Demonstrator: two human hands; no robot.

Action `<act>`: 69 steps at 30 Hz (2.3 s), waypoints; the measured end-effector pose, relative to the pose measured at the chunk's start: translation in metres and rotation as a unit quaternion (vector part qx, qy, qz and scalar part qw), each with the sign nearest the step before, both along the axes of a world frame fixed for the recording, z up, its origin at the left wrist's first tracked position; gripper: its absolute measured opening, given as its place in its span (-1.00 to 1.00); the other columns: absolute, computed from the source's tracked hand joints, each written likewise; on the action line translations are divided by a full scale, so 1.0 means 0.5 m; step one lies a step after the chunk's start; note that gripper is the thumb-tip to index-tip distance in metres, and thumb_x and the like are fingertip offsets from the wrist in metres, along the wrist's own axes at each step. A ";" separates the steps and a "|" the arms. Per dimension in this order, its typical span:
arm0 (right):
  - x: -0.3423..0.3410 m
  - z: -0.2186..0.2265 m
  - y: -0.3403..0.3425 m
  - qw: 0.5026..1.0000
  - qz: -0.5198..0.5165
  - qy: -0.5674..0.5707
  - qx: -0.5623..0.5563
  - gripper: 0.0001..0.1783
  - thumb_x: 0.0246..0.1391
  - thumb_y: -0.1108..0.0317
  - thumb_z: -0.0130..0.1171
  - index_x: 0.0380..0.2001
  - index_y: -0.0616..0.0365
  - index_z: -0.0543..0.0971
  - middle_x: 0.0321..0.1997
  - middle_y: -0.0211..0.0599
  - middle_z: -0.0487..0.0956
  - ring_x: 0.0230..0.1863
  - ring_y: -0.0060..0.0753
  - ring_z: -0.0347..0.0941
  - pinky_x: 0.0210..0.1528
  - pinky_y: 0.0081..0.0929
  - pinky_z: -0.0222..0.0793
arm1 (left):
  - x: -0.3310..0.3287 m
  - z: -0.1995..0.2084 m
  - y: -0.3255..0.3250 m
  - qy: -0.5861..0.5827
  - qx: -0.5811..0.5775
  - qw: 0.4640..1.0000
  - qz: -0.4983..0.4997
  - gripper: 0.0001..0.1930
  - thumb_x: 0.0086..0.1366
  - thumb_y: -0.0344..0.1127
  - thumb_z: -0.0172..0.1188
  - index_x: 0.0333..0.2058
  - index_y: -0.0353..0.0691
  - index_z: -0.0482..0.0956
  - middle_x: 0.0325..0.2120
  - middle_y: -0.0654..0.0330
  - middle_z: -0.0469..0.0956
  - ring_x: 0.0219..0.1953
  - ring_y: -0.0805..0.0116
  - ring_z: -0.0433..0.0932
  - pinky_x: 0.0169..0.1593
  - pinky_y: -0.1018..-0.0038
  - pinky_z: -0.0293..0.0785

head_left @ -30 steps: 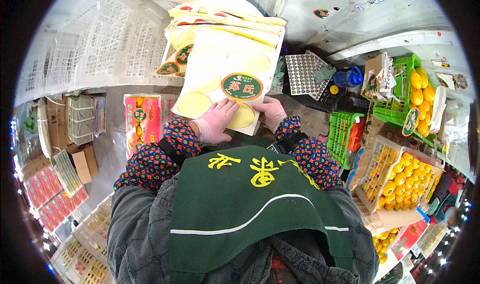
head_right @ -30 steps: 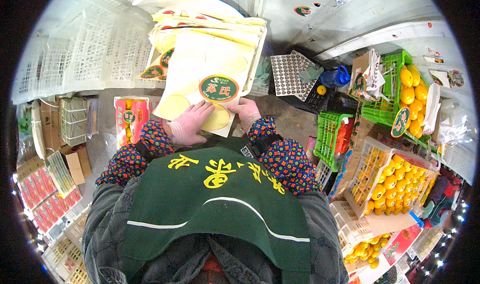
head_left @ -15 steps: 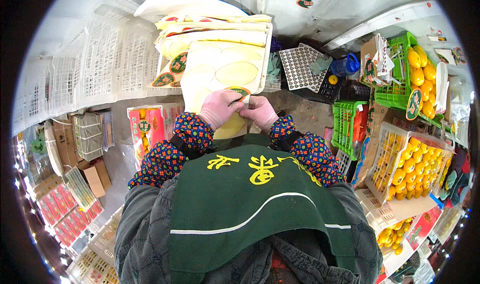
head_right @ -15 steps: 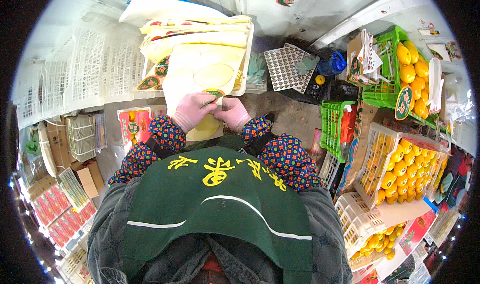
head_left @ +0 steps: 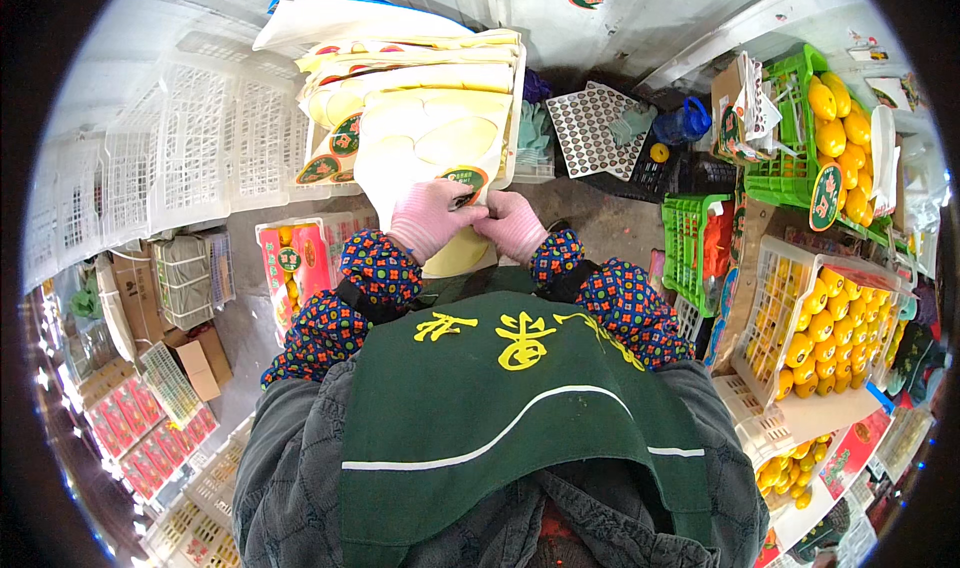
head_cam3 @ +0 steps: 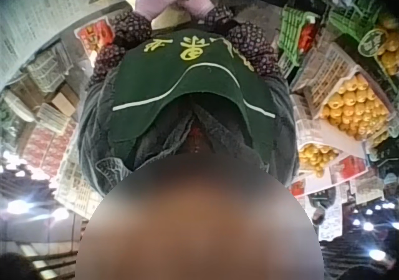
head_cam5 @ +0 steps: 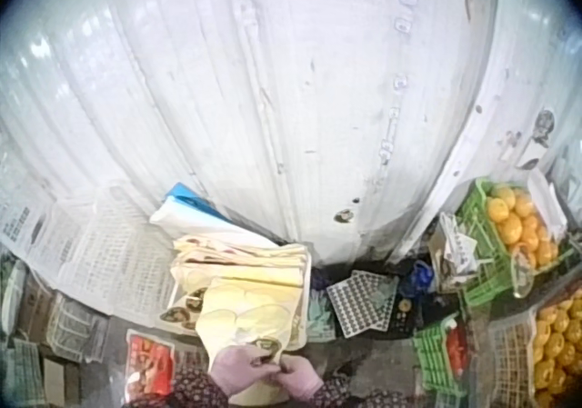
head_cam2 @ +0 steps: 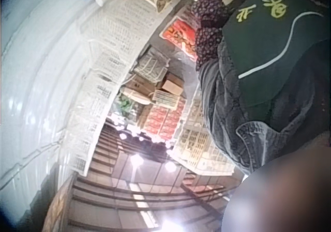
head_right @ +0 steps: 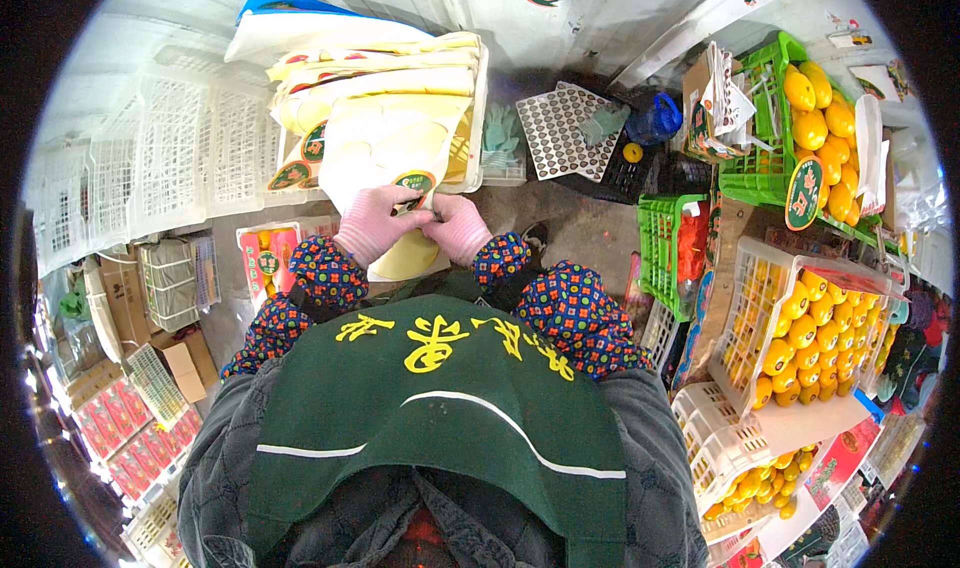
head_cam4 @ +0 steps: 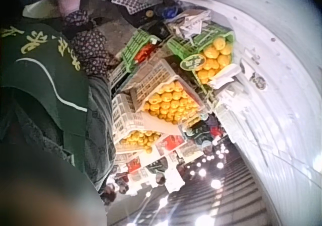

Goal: The person selects oranges from white crates, applies small round stickers to each orange, and then places the labeled oranges into a red cardboard box. The person also handles sticker sheets and packaging materials during the process.

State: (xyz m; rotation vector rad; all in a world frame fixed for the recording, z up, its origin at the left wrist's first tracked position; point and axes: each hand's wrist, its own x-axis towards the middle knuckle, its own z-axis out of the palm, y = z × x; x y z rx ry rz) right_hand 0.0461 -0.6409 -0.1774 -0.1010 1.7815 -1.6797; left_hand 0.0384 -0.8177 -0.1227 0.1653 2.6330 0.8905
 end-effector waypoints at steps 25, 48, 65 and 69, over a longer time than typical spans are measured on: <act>-0.207 0.182 0.150 0.870 0.041 0.372 0.321 -0.31 0.07 0.57 0.03 0.33 0.04 0.35 -0.15 0.08 0.64 -0.12 0.06 0.62 -0.08 -0.14 0.54 | 0.098 0.076 -0.402 0.084 0.385 0.792 0.467 -0.78 0.40 -0.32 0.20 -0.12 -0.38 0.59 -0.31 0.17 0.62 -0.28 0.39 0.64 -0.16 0.45 0.65; -0.667 0.052 -0.176 0.746 0.272 0.470 0.385 -0.37 0.11 0.61 0.00 0.29 0.09 0.38 -0.01 0.19 0.59 0.05 0.16 0.52 0.10 -0.13 0.42 | 0.328 0.024 -0.548 0.109 0.373 0.731 0.561 -0.77 0.37 -0.28 0.22 -0.18 -0.35 0.61 -0.32 0.23 0.64 -0.27 0.44 0.63 -0.15 0.43 0.62; -0.437 -0.012 -0.122 0.727 0.051 0.450 0.517 0.07 -0.28 0.15 0.44 0.37 0.01 0.22 0.38 -0.03 0.33 0.33 0.01 0.30 0.40 -0.09 0.16 | 0.230 0.098 -0.548 0.123 0.531 0.692 0.473 -0.75 0.41 -0.34 0.17 -0.10 -0.45 0.57 -0.26 0.11 0.64 -0.23 0.33 0.65 -0.05 0.39 0.62; -0.285 0.079 -0.091 0.786 -0.180 0.430 0.405 -0.01 -0.26 0.26 0.52 0.30 0.26 0.33 0.33 0.13 0.37 0.34 0.15 0.29 0.39 -0.06 0.21 | 0.166 0.115 -0.518 0.083 0.620 0.668 0.403 -0.72 0.38 -0.27 0.21 -0.08 -0.38 0.59 -0.24 0.08 0.66 -0.24 0.28 0.67 -0.14 0.38 0.63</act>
